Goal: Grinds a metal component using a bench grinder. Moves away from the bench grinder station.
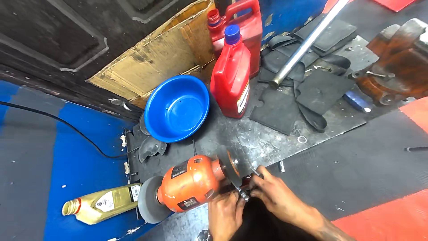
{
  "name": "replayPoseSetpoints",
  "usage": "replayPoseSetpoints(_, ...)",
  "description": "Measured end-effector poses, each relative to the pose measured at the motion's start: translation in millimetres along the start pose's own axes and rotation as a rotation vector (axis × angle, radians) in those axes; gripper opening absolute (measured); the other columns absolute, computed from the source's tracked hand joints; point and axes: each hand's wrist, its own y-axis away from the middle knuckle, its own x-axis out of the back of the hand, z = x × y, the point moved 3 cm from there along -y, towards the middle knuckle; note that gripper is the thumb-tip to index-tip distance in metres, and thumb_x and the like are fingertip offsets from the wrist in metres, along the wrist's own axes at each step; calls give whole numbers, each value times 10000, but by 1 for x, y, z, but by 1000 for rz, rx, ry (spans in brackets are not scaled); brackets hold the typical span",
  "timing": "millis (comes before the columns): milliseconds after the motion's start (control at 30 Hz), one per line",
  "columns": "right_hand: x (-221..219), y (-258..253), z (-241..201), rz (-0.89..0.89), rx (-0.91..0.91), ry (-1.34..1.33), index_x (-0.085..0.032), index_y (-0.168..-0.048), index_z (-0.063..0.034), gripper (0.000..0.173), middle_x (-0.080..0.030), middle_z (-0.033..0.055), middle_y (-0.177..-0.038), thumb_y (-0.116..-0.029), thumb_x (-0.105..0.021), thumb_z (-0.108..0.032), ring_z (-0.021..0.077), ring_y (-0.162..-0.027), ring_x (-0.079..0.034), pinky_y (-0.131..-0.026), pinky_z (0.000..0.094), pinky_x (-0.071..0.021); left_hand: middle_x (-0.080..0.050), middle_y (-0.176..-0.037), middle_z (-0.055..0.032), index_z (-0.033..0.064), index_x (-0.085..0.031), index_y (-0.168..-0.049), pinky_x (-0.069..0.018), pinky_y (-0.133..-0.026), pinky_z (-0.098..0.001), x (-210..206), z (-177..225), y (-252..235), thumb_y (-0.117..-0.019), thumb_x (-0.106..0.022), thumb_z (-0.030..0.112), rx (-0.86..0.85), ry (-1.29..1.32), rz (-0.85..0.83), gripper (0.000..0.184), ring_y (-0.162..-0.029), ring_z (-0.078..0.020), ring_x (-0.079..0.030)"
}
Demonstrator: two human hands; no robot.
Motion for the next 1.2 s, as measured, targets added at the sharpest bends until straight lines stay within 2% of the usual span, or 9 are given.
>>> replayPoseSetpoints(533,3,-2,-2,2,35,29,-670,-1028,-166,166,-584,108,-1121,-1003,-628,-325,204,-829,-657,-681,382,-589,-592,-562,24,147,-651,-715,-528,-535,-314,0,-2,0,-1025,-501,411,-45,48,21,434,-539,-116,-622)
replayPoseSetpoints(733,4,0,-3,19,52,52,-665,-1021,-154,165,-581,124,-1114,-993,-640,-314,212,-802,-657,-661,385,-591,-614,-578,16,140,-675,-735,-537,-551,-317,2,-3,0,-1009,-527,375,-69,78,10,389,-547,-122,-631)
replayPoseSetpoints(1200,2,7,-1,32,38,54,-673,-1020,-150,165,-587,122,-1104,-971,-669,-308,216,-802,-662,-655,383,-595,-595,-556,21,147,-654,-703,-501,-560,-305,2,-3,2,-1014,-529,381,-116,110,-16,408,-523,-117,-594)
